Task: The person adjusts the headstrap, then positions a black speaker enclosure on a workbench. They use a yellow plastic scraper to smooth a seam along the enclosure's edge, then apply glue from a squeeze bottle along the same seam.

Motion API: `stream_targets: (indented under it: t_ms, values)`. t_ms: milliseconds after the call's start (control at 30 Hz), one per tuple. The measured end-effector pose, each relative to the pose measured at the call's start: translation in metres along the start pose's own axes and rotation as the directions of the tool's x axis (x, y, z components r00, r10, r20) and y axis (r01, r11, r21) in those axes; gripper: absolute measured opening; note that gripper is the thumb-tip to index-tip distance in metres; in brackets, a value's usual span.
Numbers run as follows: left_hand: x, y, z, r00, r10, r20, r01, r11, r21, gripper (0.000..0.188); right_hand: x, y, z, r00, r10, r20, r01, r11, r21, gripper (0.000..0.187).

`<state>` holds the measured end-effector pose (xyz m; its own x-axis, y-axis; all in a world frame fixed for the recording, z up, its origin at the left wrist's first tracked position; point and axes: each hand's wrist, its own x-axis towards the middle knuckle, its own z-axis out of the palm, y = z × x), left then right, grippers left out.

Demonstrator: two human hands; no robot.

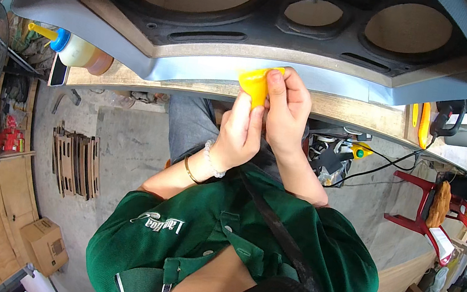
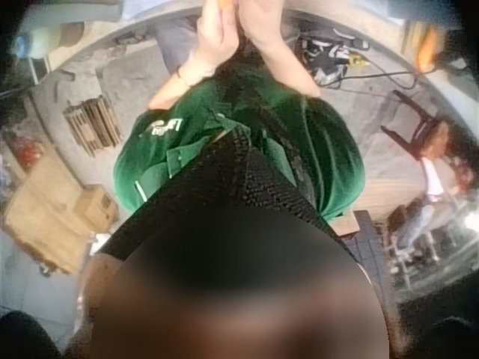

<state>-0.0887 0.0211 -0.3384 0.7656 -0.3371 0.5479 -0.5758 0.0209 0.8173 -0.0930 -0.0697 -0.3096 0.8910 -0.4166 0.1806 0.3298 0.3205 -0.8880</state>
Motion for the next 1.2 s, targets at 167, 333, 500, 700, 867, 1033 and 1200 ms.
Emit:
stream_targets:
  t_ms: [167,333,500,700,867,1033,1200]
  values:
    - [-0.006,0.001,-0.001,0.996,-0.045,0.079,0.048,0.998,-0.029,0.023,0.004,-0.006,-0.004,0.997,0.077,-0.022,-0.077,0.997,-0.001,0.027]
    - [-0.001,0.004,-0.008,0.957,-0.267,0.117,0.292,0.876,-0.383,0.024,-0.006,-0.012,-0.004,0.985,0.050,0.164,-0.023,0.987,-0.162,0.015]
    - [-0.002,0.005,-0.003,0.998,0.056,-0.004,-0.056,0.998,-0.011,0.025,-0.006,-0.009,0.000,0.994,-0.044,0.104,0.056,0.992,-0.117,0.018]
    - [-0.006,0.007,-0.004,0.994,-0.068,0.085,0.069,0.998,-0.003,0.020,0.002,-0.012,-0.002,0.993,0.116,0.014,-0.116,0.993,-0.007,0.028]
    - [0.002,0.009,-0.010,0.978,-0.202,0.058,0.210,0.936,-0.281,0.021,-0.005,-0.012,-0.003,0.982,-0.027,0.184,0.058,0.985,-0.165,0.019]
    - [0.002,0.004,0.000,0.996,0.089,0.002,-0.089,0.995,0.055,0.029,-0.001,-0.007,0.000,0.996,-0.048,0.076,0.054,0.995,-0.088,0.026]
    - [-0.003,0.005,-0.002,0.995,-0.054,0.087,0.062,0.994,-0.092,0.022,0.004,-0.014,-0.011,0.986,0.049,0.162,-0.053,0.998,0.024,0.041]
